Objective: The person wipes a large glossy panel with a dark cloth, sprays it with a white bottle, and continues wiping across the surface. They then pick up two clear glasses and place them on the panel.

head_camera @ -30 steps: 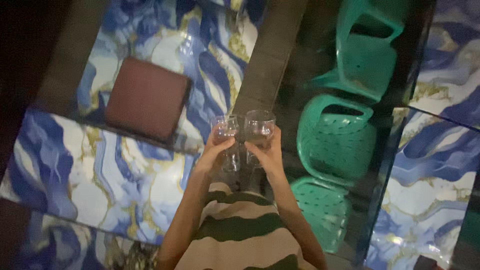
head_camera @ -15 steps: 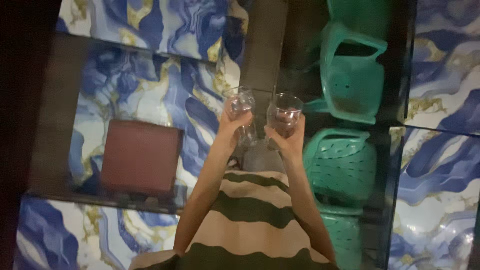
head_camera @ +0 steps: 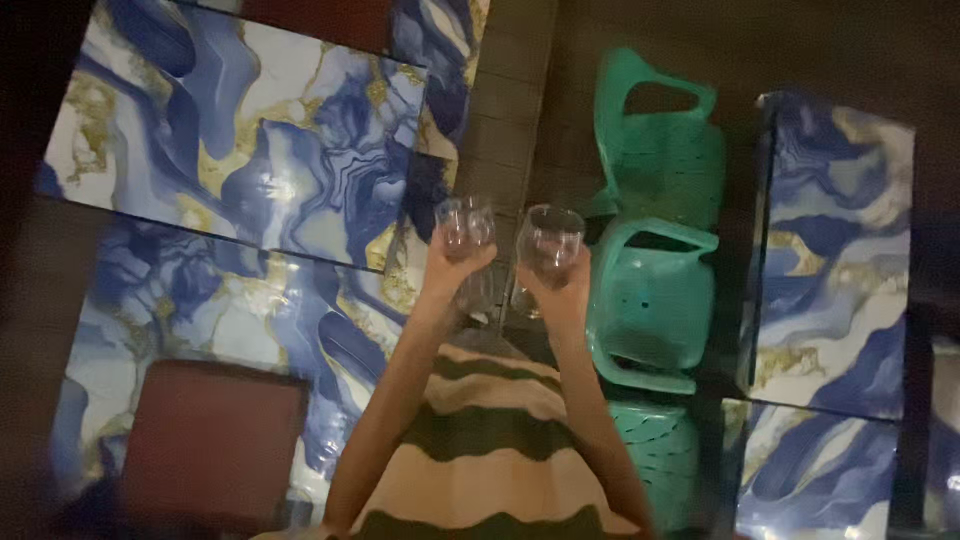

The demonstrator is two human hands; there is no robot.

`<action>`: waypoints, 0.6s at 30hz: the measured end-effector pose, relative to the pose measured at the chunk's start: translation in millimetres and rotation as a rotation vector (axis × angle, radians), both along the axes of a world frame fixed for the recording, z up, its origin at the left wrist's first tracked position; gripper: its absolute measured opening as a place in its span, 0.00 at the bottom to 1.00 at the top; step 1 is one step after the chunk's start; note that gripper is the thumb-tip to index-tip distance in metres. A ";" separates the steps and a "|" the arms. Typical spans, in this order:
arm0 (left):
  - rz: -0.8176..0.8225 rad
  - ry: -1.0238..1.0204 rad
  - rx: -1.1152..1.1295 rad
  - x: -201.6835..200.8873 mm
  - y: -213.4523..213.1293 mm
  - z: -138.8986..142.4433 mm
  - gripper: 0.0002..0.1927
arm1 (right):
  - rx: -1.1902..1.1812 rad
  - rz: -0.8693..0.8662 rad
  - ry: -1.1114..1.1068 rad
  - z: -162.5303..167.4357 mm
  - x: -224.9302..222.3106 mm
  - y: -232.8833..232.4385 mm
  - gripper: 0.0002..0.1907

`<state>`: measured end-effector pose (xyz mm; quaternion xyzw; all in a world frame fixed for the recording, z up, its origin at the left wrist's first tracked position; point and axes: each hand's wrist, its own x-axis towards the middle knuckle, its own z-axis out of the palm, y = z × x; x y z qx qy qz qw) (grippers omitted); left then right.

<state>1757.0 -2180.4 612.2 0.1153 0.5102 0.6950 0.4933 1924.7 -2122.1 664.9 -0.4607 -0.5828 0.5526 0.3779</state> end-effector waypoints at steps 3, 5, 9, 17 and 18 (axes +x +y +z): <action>-0.031 0.035 -0.015 -37.7 83.1 -6.8 0.33 | -0.227 0.007 -0.104 -1.6 -38.5 89.1 0.32; -0.101 0.016 0.114 -66.7 136.0 -9.5 0.34 | -0.208 0.067 0.120 -3.9 -66.8 145.1 0.29; -0.070 -0.102 0.070 -126.3 234.1 -3.4 0.35 | -0.192 0.091 0.202 -5.5 -129.2 248.7 0.30; -0.129 -0.316 0.144 -251.2 450.2 25.6 0.35 | -0.141 0.043 0.234 -7.1 -259.1 445.3 0.31; -0.141 -0.303 0.105 -265.1 476.3 26.0 0.34 | -0.185 0.031 0.216 -8.7 -271.7 471.1 0.32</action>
